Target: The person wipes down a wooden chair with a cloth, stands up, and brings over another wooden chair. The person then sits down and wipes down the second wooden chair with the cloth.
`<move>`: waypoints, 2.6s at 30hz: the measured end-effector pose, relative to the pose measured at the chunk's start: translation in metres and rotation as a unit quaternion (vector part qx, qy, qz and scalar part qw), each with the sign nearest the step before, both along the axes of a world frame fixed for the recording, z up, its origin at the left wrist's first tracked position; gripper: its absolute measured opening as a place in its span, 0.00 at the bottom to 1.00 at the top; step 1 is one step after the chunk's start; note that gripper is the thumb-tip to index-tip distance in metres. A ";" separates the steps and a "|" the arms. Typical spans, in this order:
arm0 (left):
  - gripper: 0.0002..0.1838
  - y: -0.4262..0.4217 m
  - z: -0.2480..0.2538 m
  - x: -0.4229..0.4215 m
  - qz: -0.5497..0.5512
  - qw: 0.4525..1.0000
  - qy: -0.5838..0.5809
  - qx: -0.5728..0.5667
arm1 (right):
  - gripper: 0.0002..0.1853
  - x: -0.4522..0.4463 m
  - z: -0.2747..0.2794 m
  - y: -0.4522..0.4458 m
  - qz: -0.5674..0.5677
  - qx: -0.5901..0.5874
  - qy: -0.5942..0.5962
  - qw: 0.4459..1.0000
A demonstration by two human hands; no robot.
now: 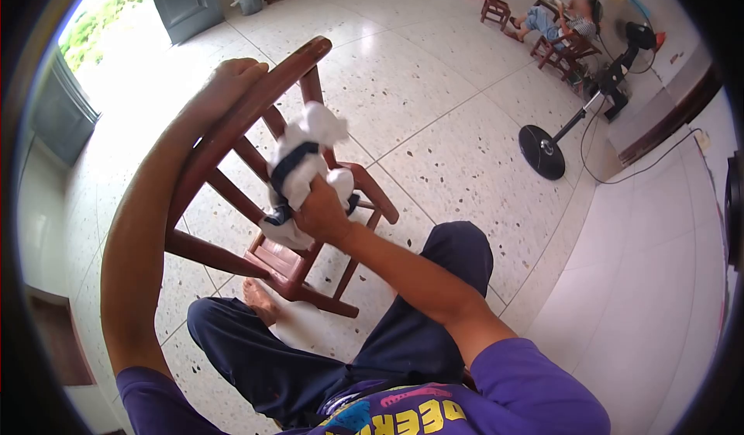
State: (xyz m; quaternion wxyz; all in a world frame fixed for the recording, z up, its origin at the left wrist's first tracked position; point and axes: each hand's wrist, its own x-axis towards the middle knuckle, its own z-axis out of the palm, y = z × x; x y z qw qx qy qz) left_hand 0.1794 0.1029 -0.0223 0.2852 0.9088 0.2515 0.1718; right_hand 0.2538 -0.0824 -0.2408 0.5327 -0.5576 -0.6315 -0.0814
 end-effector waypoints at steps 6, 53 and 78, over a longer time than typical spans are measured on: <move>0.23 0.016 -0.012 0.001 0.012 1.000 0.001 -0.006 | 0.25 -0.007 -0.053 -0.018 -0.065 -0.155 0.012 0.986; 0.29 -0.115 0.031 -0.017 -0.119 0.928 0.054 -0.350 | 0.24 0.030 0.082 -0.090 0.253 -0.481 0.089 0.835; 0.42 -0.121 0.023 -0.056 -0.059 0.965 0.165 0.193 | 0.20 0.028 0.098 -0.099 0.293 -0.417 0.152 0.847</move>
